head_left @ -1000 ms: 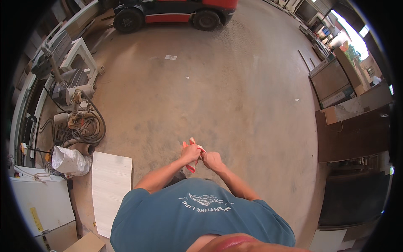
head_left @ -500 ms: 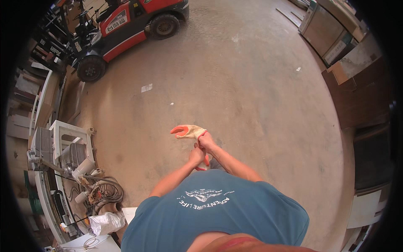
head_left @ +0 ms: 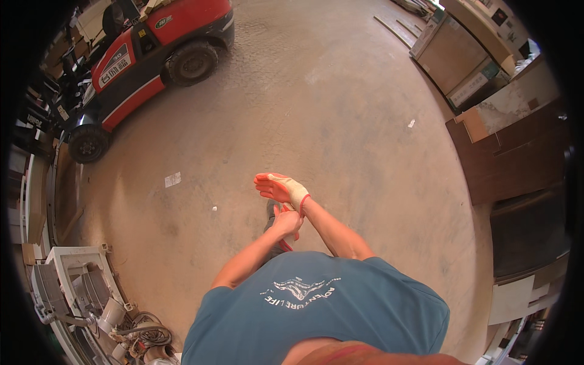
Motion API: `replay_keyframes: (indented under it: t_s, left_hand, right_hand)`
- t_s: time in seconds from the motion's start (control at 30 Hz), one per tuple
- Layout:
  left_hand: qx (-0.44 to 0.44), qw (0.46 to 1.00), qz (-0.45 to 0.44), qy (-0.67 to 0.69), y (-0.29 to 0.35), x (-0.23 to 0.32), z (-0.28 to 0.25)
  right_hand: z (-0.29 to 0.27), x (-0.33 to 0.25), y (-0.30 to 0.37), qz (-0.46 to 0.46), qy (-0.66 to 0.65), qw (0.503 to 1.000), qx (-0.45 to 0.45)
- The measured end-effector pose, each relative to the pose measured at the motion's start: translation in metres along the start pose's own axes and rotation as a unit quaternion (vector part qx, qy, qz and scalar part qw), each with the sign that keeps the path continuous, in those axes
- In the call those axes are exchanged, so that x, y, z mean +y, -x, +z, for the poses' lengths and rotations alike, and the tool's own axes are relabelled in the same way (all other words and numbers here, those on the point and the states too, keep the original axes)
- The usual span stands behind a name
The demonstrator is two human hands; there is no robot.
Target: The person picks up small white rectangular pieces and places them on a stack, then walks to a forklift and repeatedly lifts large white panels to stack them on a rack. The person wears gloves and handles the panels with both hands, aligning them carefully on the rack.
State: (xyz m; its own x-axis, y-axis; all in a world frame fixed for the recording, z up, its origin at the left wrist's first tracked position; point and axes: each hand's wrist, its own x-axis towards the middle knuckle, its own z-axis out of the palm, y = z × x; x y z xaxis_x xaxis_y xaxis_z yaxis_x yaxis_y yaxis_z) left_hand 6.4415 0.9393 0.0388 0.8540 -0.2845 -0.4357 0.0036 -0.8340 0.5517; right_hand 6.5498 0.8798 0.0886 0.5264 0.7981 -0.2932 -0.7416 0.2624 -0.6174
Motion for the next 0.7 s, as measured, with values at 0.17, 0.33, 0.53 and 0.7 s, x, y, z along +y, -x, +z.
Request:
replay_keyframes:
  t_s: [0.17, 0.33, 0.53, 0.7]
  left_hand:
    - [-0.08, 0.988, 0.128, 0.045, -0.145, 0.034, -0.098]
    - [-0.223, 0.933, 0.279, -0.045, -0.284, 0.094, -0.182]
    - [-0.298, 0.87, 0.376, -0.118, -0.487, 0.138, -0.249]
    - [-0.273, 0.875, 0.385, -0.114, -0.648, 0.19, -0.383]
  right_hand:
    - [-0.079, -0.152, -0.037, -0.058, 0.062, 0.991, 0.105]
    - [-0.187, -0.247, -0.055, -0.037, 0.058, 0.922, 0.382]
    - [-0.311, -0.381, -0.098, -0.157, -0.03, 0.908, 0.386]
    - [-0.376, -0.573, -0.145, -0.067, 0.011, 0.977, 0.203]
